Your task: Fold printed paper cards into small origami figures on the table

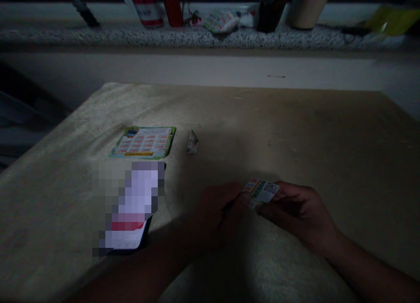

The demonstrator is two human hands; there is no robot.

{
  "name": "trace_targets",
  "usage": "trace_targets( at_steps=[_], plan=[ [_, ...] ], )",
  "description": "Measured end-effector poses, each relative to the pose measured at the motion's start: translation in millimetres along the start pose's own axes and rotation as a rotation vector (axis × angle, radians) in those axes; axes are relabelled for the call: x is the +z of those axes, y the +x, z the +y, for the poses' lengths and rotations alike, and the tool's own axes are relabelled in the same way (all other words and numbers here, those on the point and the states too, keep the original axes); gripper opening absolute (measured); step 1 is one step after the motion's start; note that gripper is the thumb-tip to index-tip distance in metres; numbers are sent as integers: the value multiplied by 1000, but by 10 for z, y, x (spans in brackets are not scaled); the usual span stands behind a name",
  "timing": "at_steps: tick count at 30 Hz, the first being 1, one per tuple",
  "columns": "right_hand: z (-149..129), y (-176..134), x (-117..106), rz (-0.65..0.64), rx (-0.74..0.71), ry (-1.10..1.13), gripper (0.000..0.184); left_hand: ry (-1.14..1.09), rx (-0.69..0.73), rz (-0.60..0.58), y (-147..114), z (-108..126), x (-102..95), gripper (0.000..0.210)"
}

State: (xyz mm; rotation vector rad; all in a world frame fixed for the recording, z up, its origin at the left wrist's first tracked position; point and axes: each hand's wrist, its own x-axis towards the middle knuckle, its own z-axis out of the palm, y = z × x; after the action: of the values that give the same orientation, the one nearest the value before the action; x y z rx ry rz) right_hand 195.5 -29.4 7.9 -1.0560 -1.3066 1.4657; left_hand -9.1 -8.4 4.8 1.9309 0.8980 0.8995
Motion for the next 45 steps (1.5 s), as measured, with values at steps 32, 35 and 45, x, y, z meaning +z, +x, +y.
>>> trace_targets(
  at_steps=[32,35,45],
  plan=[
    [4,-65,-128,-195,-49,-353,43,-482,-195,-337,32,-7,-10,27],
    [-8,-49,-104,-157,-77,-395,42,-518,-268,-257,44,-17,17,25],
    [-43,11,-14,67,-118,-349,12,-334,-353,0,65,-45,94,12]
  ],
)
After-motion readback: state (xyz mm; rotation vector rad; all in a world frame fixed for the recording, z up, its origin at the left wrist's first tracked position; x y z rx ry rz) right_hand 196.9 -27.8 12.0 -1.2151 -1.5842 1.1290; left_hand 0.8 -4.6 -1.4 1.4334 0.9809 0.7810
